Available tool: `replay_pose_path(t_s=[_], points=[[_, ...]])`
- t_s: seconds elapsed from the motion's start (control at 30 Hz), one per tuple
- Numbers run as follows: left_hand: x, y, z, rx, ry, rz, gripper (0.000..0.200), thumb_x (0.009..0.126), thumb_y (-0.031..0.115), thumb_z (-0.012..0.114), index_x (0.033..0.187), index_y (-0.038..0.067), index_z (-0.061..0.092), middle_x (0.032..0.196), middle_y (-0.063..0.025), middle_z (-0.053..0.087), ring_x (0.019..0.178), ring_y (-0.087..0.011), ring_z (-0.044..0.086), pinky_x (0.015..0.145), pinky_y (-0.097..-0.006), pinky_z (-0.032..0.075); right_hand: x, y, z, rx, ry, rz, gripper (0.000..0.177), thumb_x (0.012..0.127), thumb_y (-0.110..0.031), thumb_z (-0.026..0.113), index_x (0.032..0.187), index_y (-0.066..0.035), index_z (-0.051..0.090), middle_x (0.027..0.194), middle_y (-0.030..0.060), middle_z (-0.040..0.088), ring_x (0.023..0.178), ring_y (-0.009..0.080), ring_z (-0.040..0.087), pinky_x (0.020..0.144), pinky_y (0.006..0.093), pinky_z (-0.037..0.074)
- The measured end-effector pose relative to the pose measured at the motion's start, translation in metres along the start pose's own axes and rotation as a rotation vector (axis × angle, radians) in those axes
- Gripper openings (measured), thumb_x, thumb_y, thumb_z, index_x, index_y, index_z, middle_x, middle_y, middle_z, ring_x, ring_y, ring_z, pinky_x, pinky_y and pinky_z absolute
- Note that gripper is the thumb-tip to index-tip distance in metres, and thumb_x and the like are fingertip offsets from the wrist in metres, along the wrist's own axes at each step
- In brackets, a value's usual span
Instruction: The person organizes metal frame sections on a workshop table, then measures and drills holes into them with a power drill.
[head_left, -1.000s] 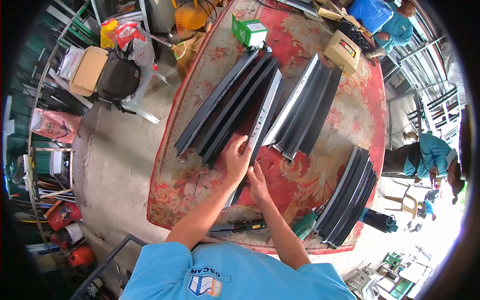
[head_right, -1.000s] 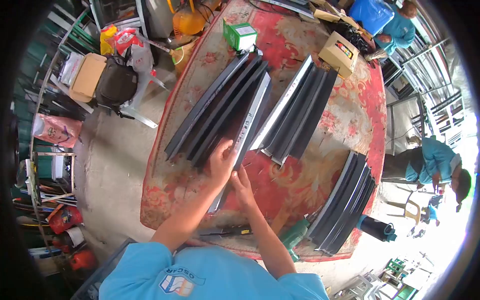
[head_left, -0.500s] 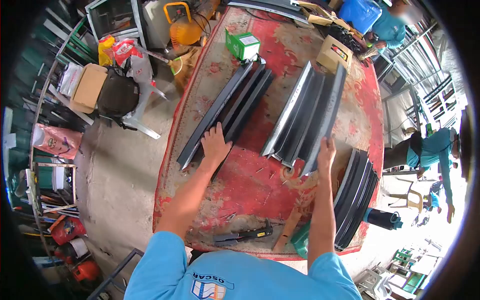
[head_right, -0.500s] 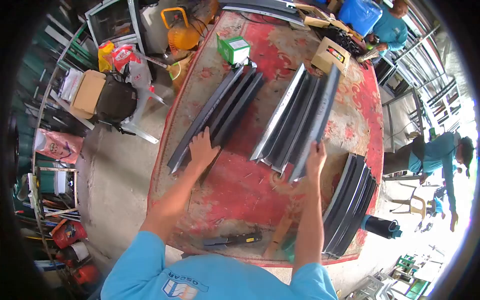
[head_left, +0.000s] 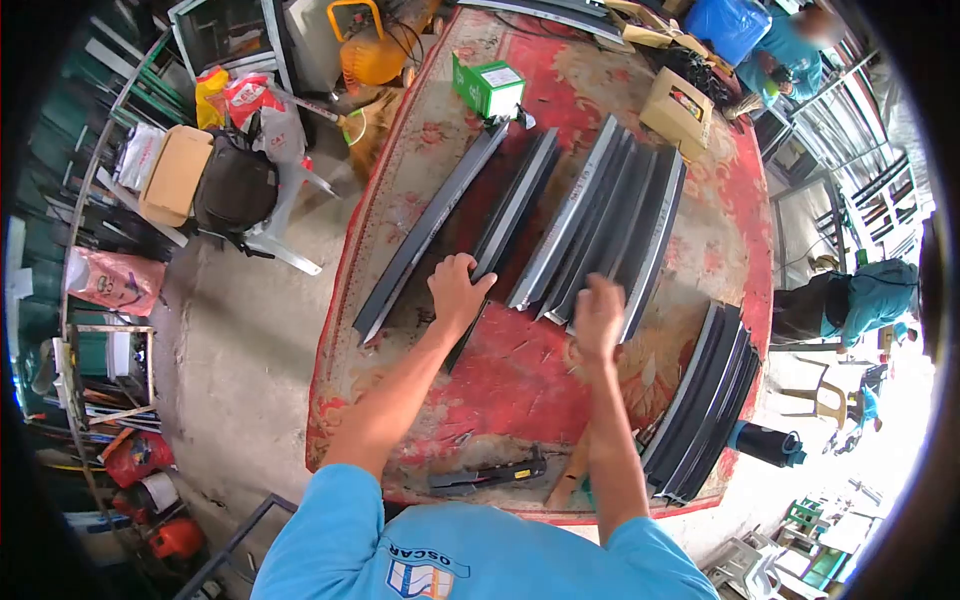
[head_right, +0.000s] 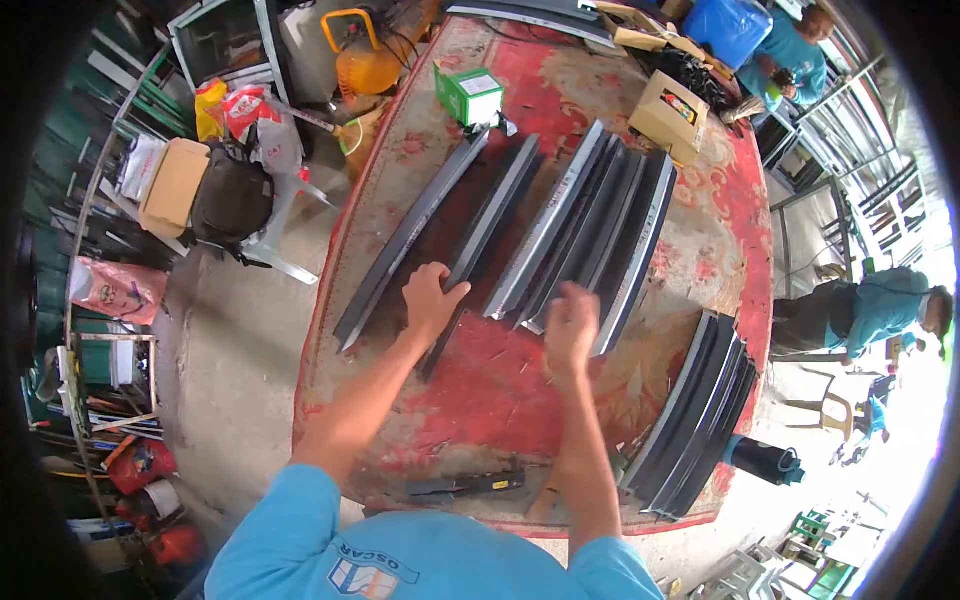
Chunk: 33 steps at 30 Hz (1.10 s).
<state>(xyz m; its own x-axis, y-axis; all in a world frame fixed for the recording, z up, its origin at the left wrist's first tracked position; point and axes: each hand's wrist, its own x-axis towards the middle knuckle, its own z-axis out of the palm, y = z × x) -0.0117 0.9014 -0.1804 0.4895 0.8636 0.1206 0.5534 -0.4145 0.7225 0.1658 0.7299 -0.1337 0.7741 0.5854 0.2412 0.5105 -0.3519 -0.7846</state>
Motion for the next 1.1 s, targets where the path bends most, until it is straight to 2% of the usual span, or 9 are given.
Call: replay_pose_path(t_s=[0.07, 0.17, 0.37, 0.53, 0.67, 0.73, 0.8, 0.87, 1.1], points=[[0.004, 0.006, 0.01, 0.018, 0.041, 0.007, 0.036, 0.081, 0.032, 0.077, 0.097, 0.005, 0.059, 0.096, -0.0155, 0.06, 0.097, -0.0368, 0.056, 0.079, -0.0491, 0.043, -0.018, -0.025, 0.025, 0.055, -0.255, 0.13, 0.03, 0.088, -0.004, 0.064, 0.117, 0.0, 0.065, 0.115, 0.0196, 0.064, 0.103, 0.0312, 0.066, 0.088, 0.0377, 0.053], [0.002, 0.014, 0.021, -0.139, 0.031, 0.218, 0.033, 0.075, 0.016, 0.081, 0.095, 0.006, 0.056, 0.092, -0.0144, 0.055, 0.089, -0.0363, 0.053, 0.078, -0.0489, 0.042, -0.027, -0.047, 0.059, 0.123, -0.312, 0.048, 0.034, 0.091, -0.01, 0.063, 0.123, 0.0, 0.063, 0.113, 0.0209, 0.065, 0.102, 0.035, 0.066, 0.089, 0.0413, 0.053], [0.008, 0.002, 0.019, -0.382, 0.039, -0.063, 0.034, 0.074, 0.015, 0.082, 0.091, 0.001, 0.056, 0.089, -0.0165, 0.059, 0.083, -0.0361, 0.059, 0.074, -0.0427, 0.048, -0.01, -0.05, 0.086, -0.085, -0.351, 0.126, 0.05, 0.094, -0.023, 0.06, 0.134, 0.005, 0.049, 0.121, 0.0287, 0.058, 0.105, 0.0467, 0.063, 0.088, 0.0508, 0.053], [0.035, -0.016, -0.008, -0.232, 0.163, 0.134, 0.032, 0.076, 0.016, 0.082, 0.093, 0.0, 0.061, 0.091, -0.0136, 0.064, 0.085, -0.0299, 0.063, 0.078, -0.0387, 0.05, -0.003, -0.05, 0.098, -0.269, -0.418, 0.119, 0.065, 0.091, -0.019, 0.063, 0.145, 0.003, 0.035, 0.127, 0.0352, 0.05, 0.098, 0.0506, 0.065, 0.082, 0.0519, 0.057], [0.035, -0.017, -0.03, -0.208, 0.007, 0.024, 0.034, 0.077, 0.021, 0.083, 0.096, -0.001, 0.065, 0.093, -0.0139, 0.067, 0.088, -0.0264, 0.065, 0.08, -0.0363, 0.051, 0.005, -0.043, 0.103, -0.377, -0.407, 0.175, 0.083, 0.081, -0.011, 0.068, 0.152, 0.003, 0.028, 0.119, 0.0324, 0.057, 0.098, 0.0469, 0.067, 0.082, 0.0475, 0.058], [0.028, -0.015, -0.037, -0.247, -0.021, -0.044, 0.034, 0.077, 0.022, 0.083, 0.096, -0.001, 0.066, 0.09, -0.0141, 0.068, 0.083, -0.0266, 0.065, 0.077, -0.0373, 0.051, 0.011, -0.034, 0.089, 0.014, -0.298, 0.297, 0.074, 0.085, -0.006, 0.064, 0.152, 0.003, 0.033, 0.112, 0.0248, 0.064, 0.097, 0.038, 0.069, 0.082, 0.0415, 0.057], [0.021, -0.019, -0.037, -0.291, -0.054, -0.127, 0.034, 0.078, 0.023, 0.082, 0.095, -0.002, 0.067, 0.086, -0.0143, 0.068, 0.078, -0.0268, 0.065, 0.073, -0.0382, 0.051, 0.007, 0.006, 0.092, 1.008, -0.233, 0.596, 0.061, 0.094, 0.004, 0.051, 0.153, -0.004, 0.038, 0.123, 0.01, 0.066, 0.103, 0.0239, 0.066, 0.088, 0.0367, 0.055], [0.015, -0.031, -0.026, -0.347, -0.077, -0.171, 0.038, 0.079, 0.027, 0.082, 0.099, -0.003, 0.068, 0.086, -0.0134, 0.069, 0.079, -0.0231, 0.066, 0.072, -0.0367, 0.052, 0.011, -0.009, 0.07, 1.308, -0.222, 0.759, 0.062, 0.093, 0.005, 0.047, 0.153, -0.008, 0.039, 0.128, 0.0091, 0.063, 0.107, 0.0242, 0.065, 0.091, 0.0377, 0.055], [0.015, -0.022, -0.011, -0.42, -0.054, -0.128, 0.032, 0.083, 0.022, 0.08, 0.102, -0.002, 0.069, 0.091, -0.0094, 0.071, 0.082, -0.0149, 0.065, 0.072, -0.0314, 0.053, 0.01, 0.039, 0.055, 1.232, -0.401, 0.968, 0.049, 0.099, -0.028, 0.055, 0.143, -0.007, 0.052, 0.12, 0.0094, 0.065, 0.105, 0.0231, 0.063, 0.086, 0.0361, 0.053]])
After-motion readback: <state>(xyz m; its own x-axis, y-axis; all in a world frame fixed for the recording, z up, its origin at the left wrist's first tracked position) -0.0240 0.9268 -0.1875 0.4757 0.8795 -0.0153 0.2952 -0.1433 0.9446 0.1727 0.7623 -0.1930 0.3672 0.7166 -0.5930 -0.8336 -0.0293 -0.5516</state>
